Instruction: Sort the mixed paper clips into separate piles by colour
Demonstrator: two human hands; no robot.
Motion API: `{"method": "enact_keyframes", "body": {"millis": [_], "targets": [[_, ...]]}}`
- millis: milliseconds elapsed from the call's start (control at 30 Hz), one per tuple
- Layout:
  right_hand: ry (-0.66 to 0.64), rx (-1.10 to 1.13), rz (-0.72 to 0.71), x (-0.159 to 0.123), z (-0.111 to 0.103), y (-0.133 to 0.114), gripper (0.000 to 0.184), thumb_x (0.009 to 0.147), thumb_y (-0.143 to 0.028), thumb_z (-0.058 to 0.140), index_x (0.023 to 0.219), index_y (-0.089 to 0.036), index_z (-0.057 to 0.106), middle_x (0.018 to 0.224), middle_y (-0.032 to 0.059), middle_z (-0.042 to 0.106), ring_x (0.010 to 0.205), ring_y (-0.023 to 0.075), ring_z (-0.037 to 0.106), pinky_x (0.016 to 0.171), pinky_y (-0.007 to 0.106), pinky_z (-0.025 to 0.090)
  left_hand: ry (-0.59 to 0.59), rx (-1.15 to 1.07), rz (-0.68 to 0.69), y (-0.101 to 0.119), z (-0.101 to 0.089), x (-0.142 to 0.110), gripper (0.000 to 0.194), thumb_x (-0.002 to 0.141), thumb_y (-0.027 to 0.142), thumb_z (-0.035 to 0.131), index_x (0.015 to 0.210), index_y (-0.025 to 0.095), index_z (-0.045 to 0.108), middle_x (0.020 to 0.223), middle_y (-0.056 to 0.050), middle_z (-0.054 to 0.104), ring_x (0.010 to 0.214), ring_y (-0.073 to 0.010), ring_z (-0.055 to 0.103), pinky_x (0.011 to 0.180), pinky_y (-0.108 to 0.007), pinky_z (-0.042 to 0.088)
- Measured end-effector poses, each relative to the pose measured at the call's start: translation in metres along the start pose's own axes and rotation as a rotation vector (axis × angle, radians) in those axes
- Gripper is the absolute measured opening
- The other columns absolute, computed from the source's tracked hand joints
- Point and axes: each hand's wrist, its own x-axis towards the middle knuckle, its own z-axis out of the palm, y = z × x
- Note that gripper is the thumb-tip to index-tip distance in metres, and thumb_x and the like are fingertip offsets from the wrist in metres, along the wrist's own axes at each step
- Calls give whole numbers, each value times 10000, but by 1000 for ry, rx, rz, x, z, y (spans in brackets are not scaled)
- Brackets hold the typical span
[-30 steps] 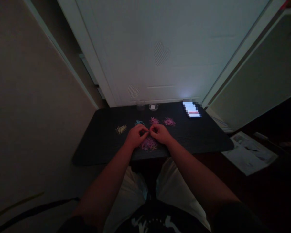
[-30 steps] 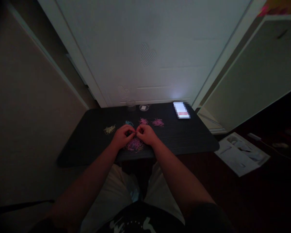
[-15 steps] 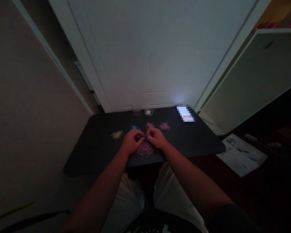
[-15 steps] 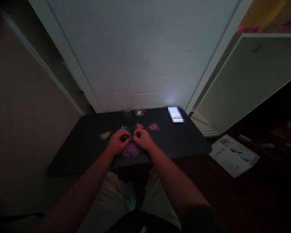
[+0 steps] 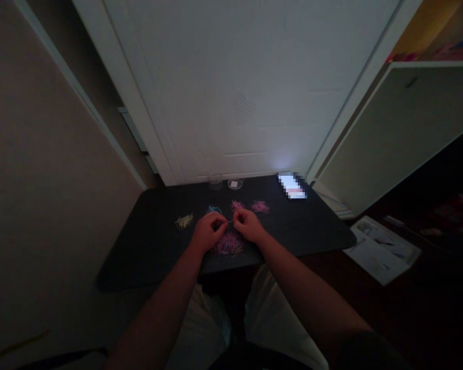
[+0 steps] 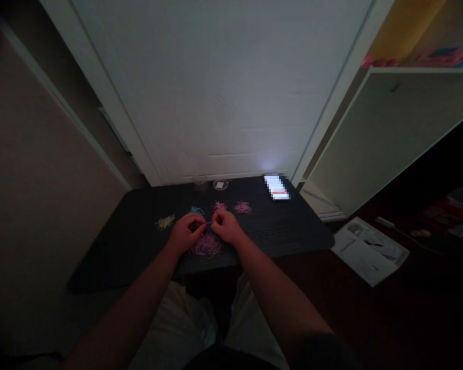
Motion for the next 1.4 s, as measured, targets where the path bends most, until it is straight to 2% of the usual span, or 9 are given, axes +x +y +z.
{"method": "enact_keyframes", "body": {"millis": [100,200,467,700,767,900,1033,1200,1400], "targets": [[-49,9,4,-1,1,-2,41,653,-201,535,644,-170,509,564,-42,473,518,82,410,499,207,320,-17,-11,8,0,0,0,153,748,210,633,899,185,648,927,-45,659,784,-146,605,662,-264,488],[-69,-22,23,-2,2,-4,56,663,-215,549,654,-166,522,563,-41,486,512,80,416,492,203,316,-39,-22,19,2,-1,0,95,757,198,617,842,186,657,905,-43,669,818,-154,616,683,-266,490],[-16,-64,8,-1,0,-5,44,642,-174,522,617,-175,487,553,-45,467,518,81,402,494,204,303,-23,-29,-20,2,0,1,90,780,248,608,801,185,669,853,-40,678,781,-152,616,664,-266,483],[52,18,25,0,-3,-1,47,635,-182,495,601,-182,462,549,-44,448,516,83,395,498,209,306,20,-11,-78,-2,1,0,98,775,259,612,788,176,662,807,-32,669,728,-141,601,619,-252,464],[71,45,28,1,-3,1,42,643,-196,502,612,-178,480,566,-37,468,530,86,409,510,212,320,39,5,-111,-2,2,-1,120,759,267,631,829,177,666,806,-28,668,691,-132,593,608,-251,464],[-28,30,19,0,-3,4,53,663,-214,524,643,-165,517,577,-36,478,529,84,410,511,214,324,-4,-16,-103,-1,4,-2,277,727,253,666,996,192,655,881,-30,675,702,-126,601,624,-249,476],[-66,-29,16,-1,-2,0,59,669,-211,534,649,-156,535,570,-36,483,520,80,410,496,208,315,-36,-17,-78,1,3,-1,139,777,260,618,873,183,681,882,-36,688,749,-138,613,660,-261,482],[-39,-57,7,-1,-3,-3,64,677,-205,526,634,-157,532,566,-35,483,519,79,407,493,208,311,-49,4,-105,0,2,-1,156,788,302,611,848,184,694,832,-33,697,727,-143,615,657,-267,486],[2,25,7,-1,-3,2,44,680,-210,530,675,-167,529,585,-34,492,534,86,421,508,213,328,-42,21,-123,0,2,0,157,786,301,610,843,184,698,816,-32,696,725,-146,615,648,-264,487]]}}
